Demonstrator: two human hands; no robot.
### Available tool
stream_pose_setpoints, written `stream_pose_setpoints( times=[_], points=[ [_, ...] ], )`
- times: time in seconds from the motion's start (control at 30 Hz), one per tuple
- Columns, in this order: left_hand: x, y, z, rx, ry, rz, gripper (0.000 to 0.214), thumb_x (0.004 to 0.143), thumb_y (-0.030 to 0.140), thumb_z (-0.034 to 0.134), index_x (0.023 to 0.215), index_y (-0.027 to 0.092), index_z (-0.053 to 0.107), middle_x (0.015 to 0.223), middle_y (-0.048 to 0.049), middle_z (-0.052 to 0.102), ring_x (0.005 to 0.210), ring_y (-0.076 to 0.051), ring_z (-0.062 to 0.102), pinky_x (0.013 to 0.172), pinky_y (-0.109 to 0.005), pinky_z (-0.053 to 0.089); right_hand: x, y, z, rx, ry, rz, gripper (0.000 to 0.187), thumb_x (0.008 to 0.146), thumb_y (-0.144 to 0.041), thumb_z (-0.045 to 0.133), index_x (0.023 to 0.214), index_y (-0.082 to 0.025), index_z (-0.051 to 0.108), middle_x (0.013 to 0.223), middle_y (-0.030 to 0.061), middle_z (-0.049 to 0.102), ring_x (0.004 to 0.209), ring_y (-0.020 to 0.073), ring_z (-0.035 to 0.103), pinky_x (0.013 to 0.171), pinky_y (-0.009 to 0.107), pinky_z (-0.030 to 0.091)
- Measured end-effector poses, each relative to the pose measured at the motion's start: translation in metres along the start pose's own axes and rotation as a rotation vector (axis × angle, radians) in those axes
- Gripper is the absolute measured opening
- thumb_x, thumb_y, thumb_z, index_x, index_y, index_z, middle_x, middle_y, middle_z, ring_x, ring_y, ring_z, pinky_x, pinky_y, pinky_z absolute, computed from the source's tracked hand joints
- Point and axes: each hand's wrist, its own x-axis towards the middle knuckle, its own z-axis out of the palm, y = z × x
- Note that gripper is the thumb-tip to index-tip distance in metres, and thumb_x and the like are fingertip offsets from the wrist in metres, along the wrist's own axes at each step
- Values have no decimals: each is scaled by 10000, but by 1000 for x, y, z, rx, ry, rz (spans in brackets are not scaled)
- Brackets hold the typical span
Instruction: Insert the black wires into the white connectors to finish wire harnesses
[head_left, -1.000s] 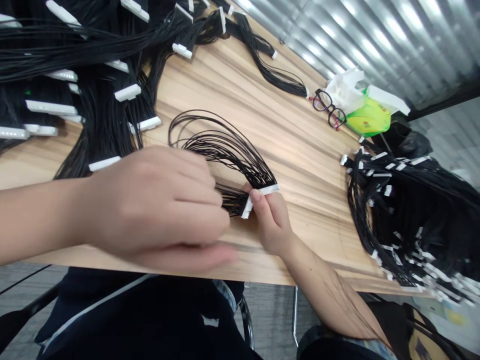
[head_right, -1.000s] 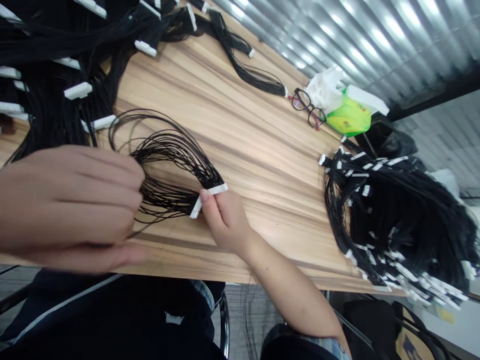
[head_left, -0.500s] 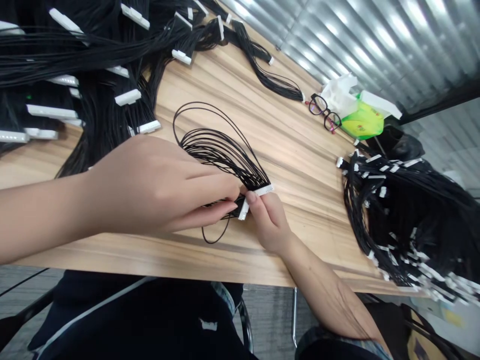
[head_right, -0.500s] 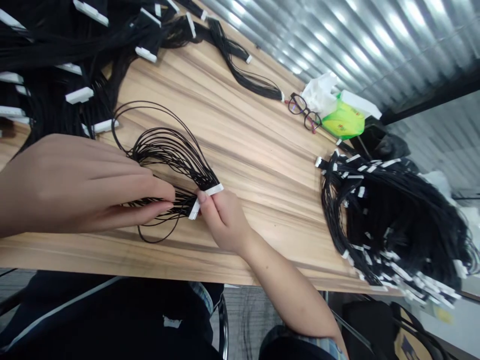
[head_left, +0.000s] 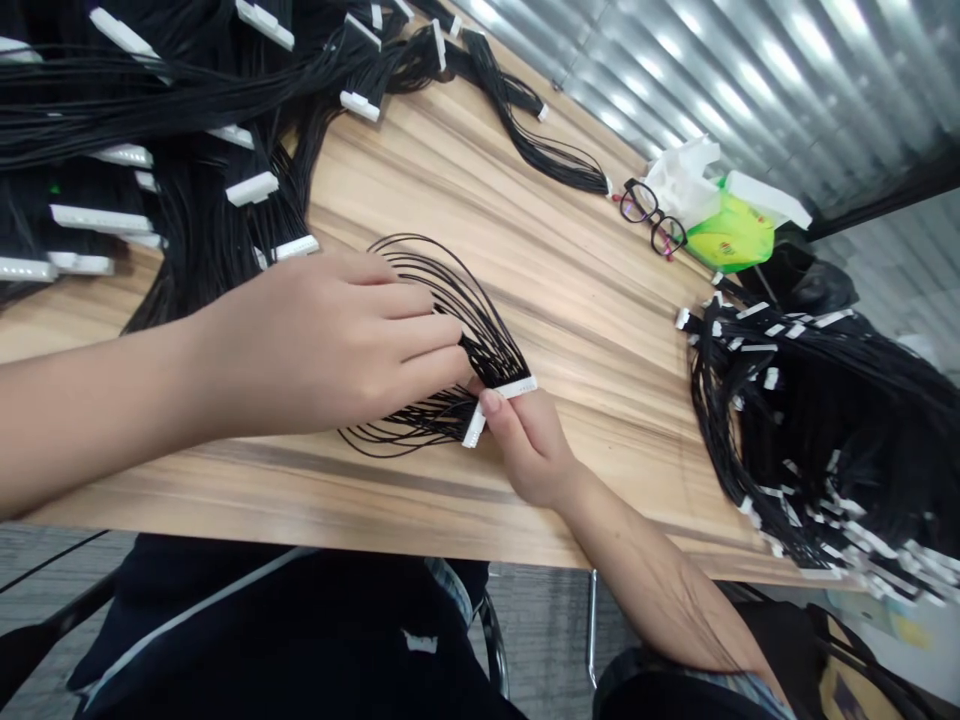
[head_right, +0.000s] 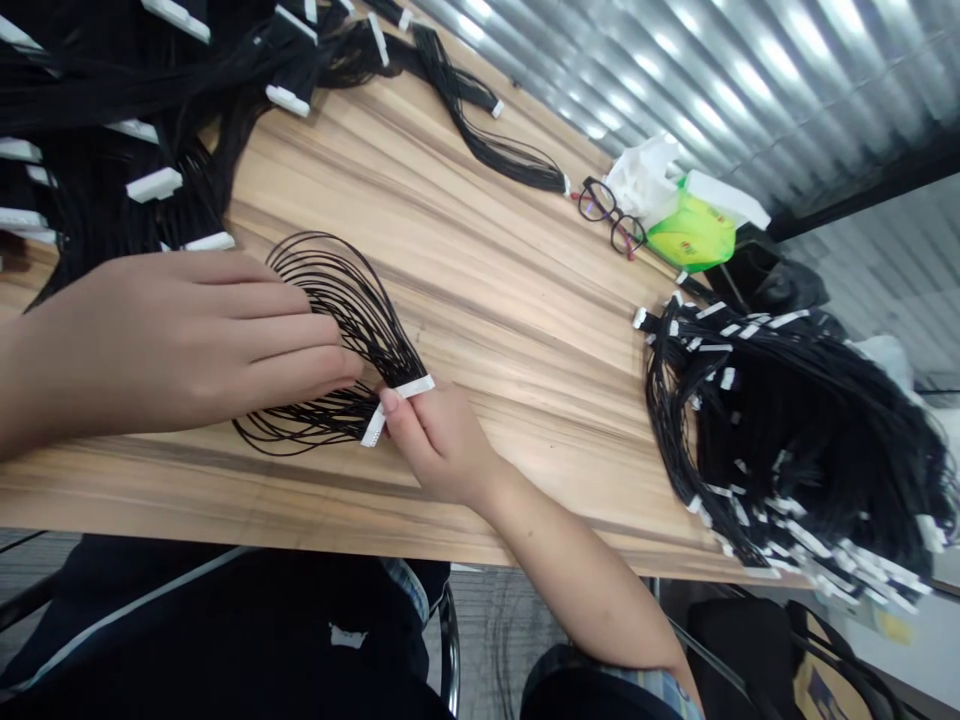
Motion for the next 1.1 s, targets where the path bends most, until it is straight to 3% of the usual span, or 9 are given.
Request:
stream_pose_setpoints(
  times=[0.1,0.23,0.33,0.47,0.57,0.7,0.87,1.0,1.1],
  points=[
    [0,-1,-8,50,46,45,738,1080,539,69,900,260,728,902,34,663,961,-174,748,1037,-498,613,0,3,1,83,-6,0,535,1078,-573,361,720,-238,577,677,4,579,681,176,565,697,331,467],
    [-16,19,-15,307,455,256,465,1107,479,376,793,244,626,779,65,628,762,-108,671,934,-332,616,3,4,6,165,81,54,540,1060,-611,383,737,-231,591,654,-3,593,640,169,568,661,323,470],
    [-12,39,-12,390,592,298,303,1067,520,513,1142,259,649,1151,20,751,1036,-171,713,951,-344,588,6,-6,0,138,244,-88,523,1060,-609,369,815,-232,636,715,22,645,710,198,615,705,341,507],
    [31,53,-19,324,594,315,298,1087,236,411,1296,211,622,1238,-50,750,1016,-175,740,873,-308,614,-3,-26,-40,-50,456,-315,463,1087,-451,362,801,-231,653,751,43,705,717,199,648,711,346,518],
    [71,68,-43,369,550,573,297,1064,180,439,1214,271,679,1183,-2,773,885,-124,741,796,-224,614,-36,-26,-94,-315,699,-361,398,1073,-345,387,881,-219,712,808,62,766,759,210,695,740,357,523],
    [141,90,-85,442,316,1026,300,1079,215,463,1048,355,726,1086,86,796,858,-95,735,912,-195,616,-119,-1,-182,-386,1217,-238,396,1033,-440,470,822,-217,720,758,62,759,720,218,689,691,353,519],
    [301,125,-113,434,118,1064,270,1047,229,598,1309,209,662,1425,-74,653,1362,-235,612,1206,-510,528,-225,43,-270,-368,1624,-167,385,941,-521,612,720,-208,650,774,65,755,723,212,677,741,375,545],
    [416,164,-76,376,54,964,384,1022,431,662,1321,191,635,1400,-112,617,1260,-245,631,1104,-476,582,-264,80,-296,-531,1625,-95,321,827,-528,761,792,-211,725,811,75,766,782,240,679,719,378,540],
    [451,178,-23,347,17,863,423,1015,444,672,1328,164,618,1340,-111,638,1188,-236,657,1038,-459,611,-269,111,-293,-633,1561,-51,359,764,-574,812,698,-239,700,787,77,752,794,231,677,706,360,529]
  ],
)
